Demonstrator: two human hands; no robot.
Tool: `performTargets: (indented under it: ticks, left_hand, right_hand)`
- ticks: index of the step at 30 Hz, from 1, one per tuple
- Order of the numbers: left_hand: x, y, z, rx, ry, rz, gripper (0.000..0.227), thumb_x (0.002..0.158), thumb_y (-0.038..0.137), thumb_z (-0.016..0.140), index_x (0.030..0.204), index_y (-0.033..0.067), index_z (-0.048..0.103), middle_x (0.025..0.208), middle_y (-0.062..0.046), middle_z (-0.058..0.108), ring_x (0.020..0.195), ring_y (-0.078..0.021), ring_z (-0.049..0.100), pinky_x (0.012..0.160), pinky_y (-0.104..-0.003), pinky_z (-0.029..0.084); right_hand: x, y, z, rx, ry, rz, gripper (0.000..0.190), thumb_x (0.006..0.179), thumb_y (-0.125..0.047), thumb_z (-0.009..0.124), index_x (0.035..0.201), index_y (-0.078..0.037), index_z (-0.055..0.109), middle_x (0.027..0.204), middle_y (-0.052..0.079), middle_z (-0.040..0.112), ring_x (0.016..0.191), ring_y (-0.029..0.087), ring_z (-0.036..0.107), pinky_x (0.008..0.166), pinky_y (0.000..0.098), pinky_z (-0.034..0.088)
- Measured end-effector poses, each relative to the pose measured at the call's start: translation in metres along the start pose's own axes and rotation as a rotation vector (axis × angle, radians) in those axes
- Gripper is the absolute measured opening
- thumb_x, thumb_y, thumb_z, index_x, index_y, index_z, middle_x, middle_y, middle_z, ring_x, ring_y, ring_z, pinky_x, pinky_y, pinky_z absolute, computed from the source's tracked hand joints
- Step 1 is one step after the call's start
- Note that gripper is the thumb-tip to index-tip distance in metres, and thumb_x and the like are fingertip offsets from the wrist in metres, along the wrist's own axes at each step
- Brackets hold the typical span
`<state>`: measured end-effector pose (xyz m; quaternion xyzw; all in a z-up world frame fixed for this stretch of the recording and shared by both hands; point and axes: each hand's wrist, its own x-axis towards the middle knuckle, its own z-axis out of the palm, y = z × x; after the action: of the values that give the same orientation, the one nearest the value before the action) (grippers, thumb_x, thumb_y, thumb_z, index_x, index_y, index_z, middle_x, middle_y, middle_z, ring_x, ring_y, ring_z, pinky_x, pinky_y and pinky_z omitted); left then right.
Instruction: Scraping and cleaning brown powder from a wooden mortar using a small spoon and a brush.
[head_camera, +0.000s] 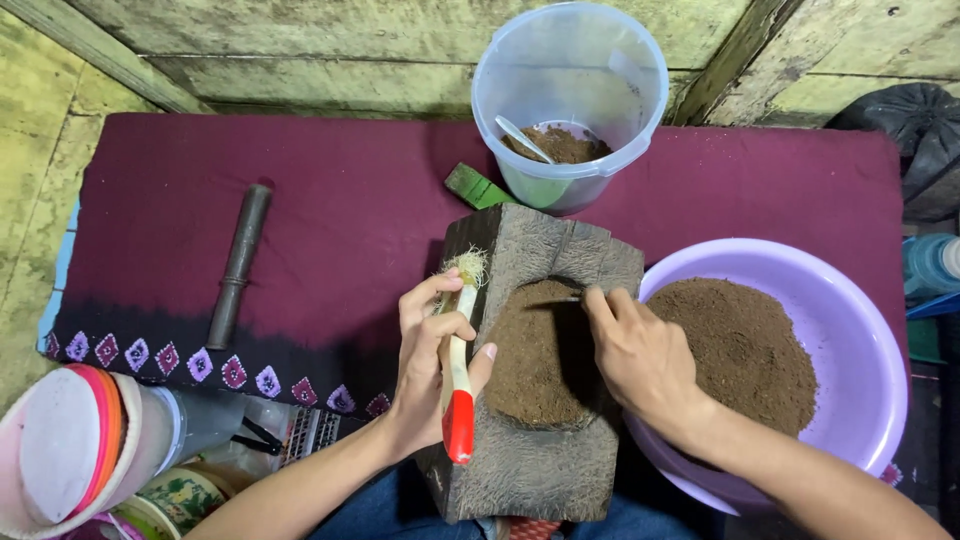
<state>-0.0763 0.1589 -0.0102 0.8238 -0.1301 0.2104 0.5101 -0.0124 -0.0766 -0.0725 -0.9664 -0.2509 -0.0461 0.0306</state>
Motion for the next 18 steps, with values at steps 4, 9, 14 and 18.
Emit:
performTargets:
  ticks: [4, 9, 14, 18]
  left_hand:
    - [0.0, 0.001, 0.001, 0.029, 0.023, -0.001, 0.03, 0.083, -0.002, 0.069, 0.1, 0.0097, 0.048, 0.134, -0.02, 0.042, 0.139, -0.0377, 0.042, 0.121, -0.056, 0.036]
    - [0.0, -0.001, 0.003, 0.033, -0.006, -0.008, 0.007, 0.092, 0.006, 0.059, 0.096, 0.0073, 0.054, 0.132, -0.023, 0.043, 0.137, -0.0389, 0.043, 0.119, -0.057, 0.035]
    - [-0.001, 0.001, 0.003, -0.006, -0.035, 0.0, 0.009, 0.091, 0.002, 0.062, 0.094, 0.0105, 0.062, 0.134, -0.019, 0.042, 0.141, -0.0418, 0.042, 0.121, -0.058, 0.035]
    - [-0.001, -0.001, 0.003, -0.003, -0.038, 0.021, 0.012, 0.089, -0.001, 0.062, 0.093, 0.0094, 0.066, 0.135, -0.019, 0.041, 0.142, -0.0416, 0.04, 0.115, -0.051, 0.044]
  right_hand:
    - [0.006, -0.006, 0.016, -0.078, 0.029, -0.025, 0.014, 0.105, -0.011, 0.04, 0.117, -0.011, 0.048, 0.082, 0.006, 0.054, 0.044, 0.017, 0.058, 0.026, 0.0335, 0.047]
    - [0.003, -0.01, 0.026, -0.209, 0.059, -0.033, 0.025, 0.093, -0.008, 0.047, 0.118, -0.013, 0.046, 0.09, 0.006, 0.053, 0.055, 0.018, 0.065, 0.027, 0.0343, 0.046]
    - [-0.015, -0.013, 0.017, -0.115, -0.052, -0.065, 0.027, 0.091, -0.012, 0.05, 0.118, -0.014, 0.047, 0.084, 0.005, 0.053, 0.055, 0.023, 0.066, 0.034, 0.04, 0.052]
    - [-0.024, -0.01, 0.009, 0.003, -0.241, -0.071, 0.035, 0.092, -0.01, 0.048, 0.125, -0.018, 0.044, 0.09, 0.005, 0.056, 0.053, 0.03, 0.07, 0.038, 0.0475, 0.055]
